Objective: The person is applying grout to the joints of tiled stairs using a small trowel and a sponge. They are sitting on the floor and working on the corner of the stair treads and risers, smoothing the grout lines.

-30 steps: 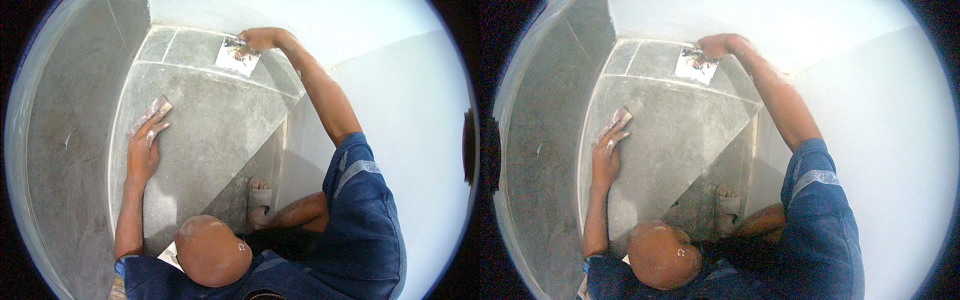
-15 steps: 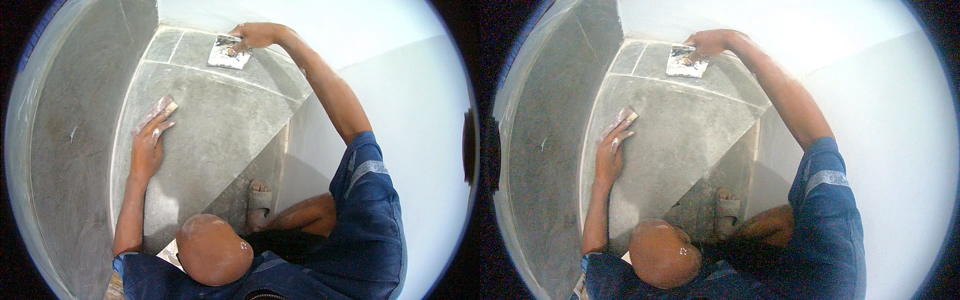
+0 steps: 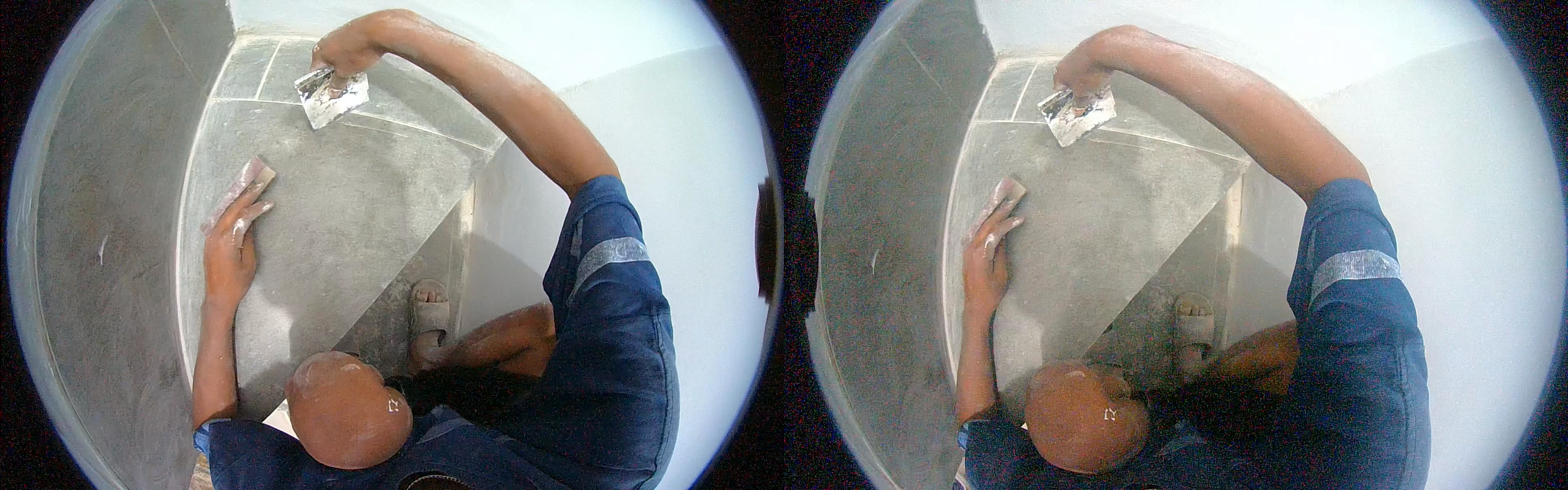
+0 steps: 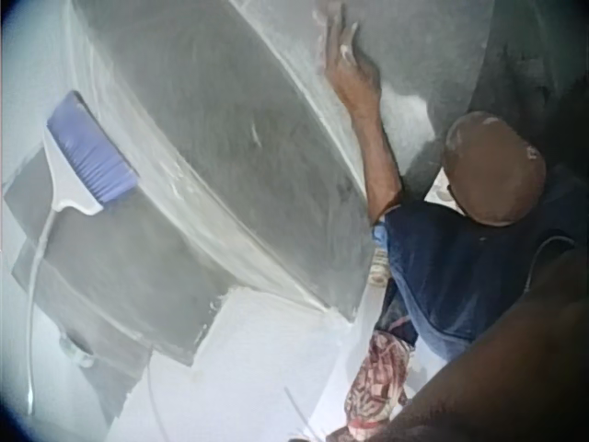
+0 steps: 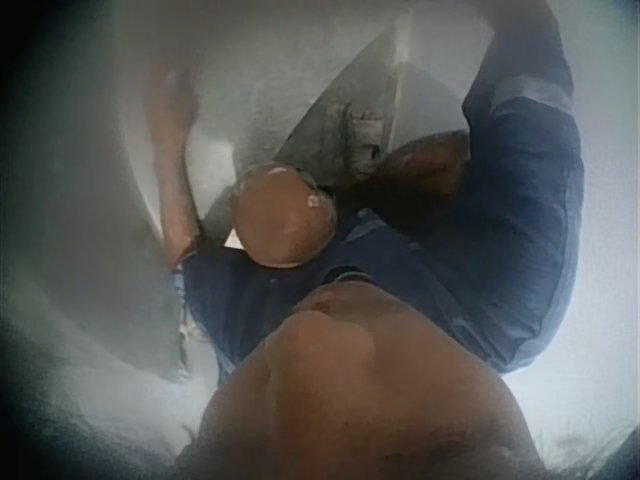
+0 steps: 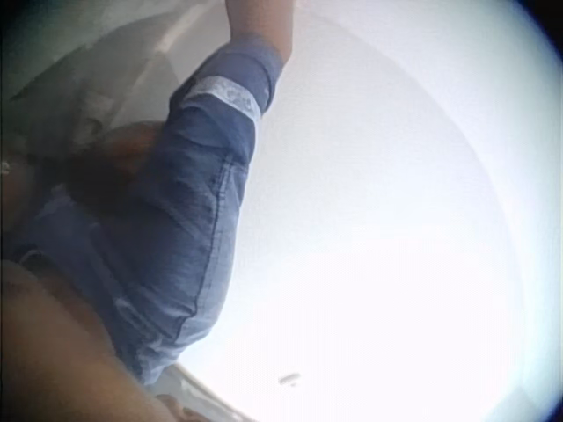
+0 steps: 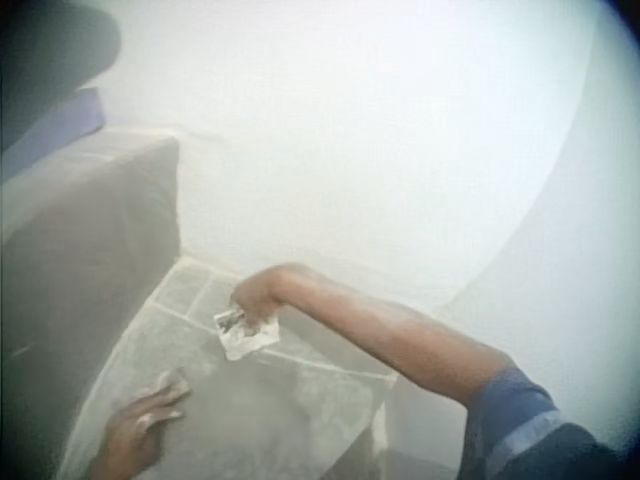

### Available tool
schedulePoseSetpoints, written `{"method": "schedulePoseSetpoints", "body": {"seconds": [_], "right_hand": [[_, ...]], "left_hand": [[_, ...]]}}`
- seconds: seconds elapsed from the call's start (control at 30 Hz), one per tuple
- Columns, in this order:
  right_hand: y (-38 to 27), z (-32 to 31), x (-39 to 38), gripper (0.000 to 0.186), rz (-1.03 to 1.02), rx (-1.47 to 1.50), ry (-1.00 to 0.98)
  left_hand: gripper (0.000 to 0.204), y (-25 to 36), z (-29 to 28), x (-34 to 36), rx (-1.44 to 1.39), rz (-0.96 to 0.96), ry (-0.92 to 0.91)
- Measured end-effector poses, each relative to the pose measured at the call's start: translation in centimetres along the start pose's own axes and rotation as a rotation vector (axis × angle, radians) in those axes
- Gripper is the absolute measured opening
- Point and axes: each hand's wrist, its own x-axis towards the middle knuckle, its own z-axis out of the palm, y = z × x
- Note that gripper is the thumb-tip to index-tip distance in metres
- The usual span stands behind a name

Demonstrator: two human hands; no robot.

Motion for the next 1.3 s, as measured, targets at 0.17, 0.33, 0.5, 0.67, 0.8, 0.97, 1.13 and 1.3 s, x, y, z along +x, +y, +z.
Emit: {"method": "schedulePoseSetpoints", "body": {"seconds": [0.17,0.33,0.5,0.67,0.8,0.97,1.13,1.3], "right_hand": [[0.9,3.0,-2.6,0.034,0.06,0.135,-0.066],[0.4,5.7,-6.7,0.037,0.177,0.059,-0.174],[-1.9,8.0,-9.5,0.047,0.129,0.004,-0.571],[-6.4,8.9,-12.3,0.052,0.052,-0.176,-0.733],[-2.0,5.1,-11.1,0.049,0.124,0.152,-0.171],[4.9,6.4,-5.2,0.038,0.308,0.392,0.163],[2.5,10.4,-4.4,0.038,0.261,0.331,0.143],[-2.8,13.8,-7.1,0.052,-0.047,0.4,-0.178]], "left_hand": [[0.032,0.4,-0.2,-0.1,-0.01,0.009,0.02],[0.034,0.8,0.0,0.5,0.075,-0.027,-0.024],[0.034,0.6,0.0,0.1,0.051,0.013,0.008],[0.034,-0.3,-0.1,-0.3,0.046,0.019,0.016],[0.032,0.0,0.5,-0.2,0.03,0.039,0.034],[0.029,-0.8,2.3,0.2,-0.039,-0.001,0.24],[0.028,-2.3,5.0,-1.1,-0.05,-0.108,0.377],[0.032,-1.6,4.7,-1.5,-0.086,0.104,0.259]]}}
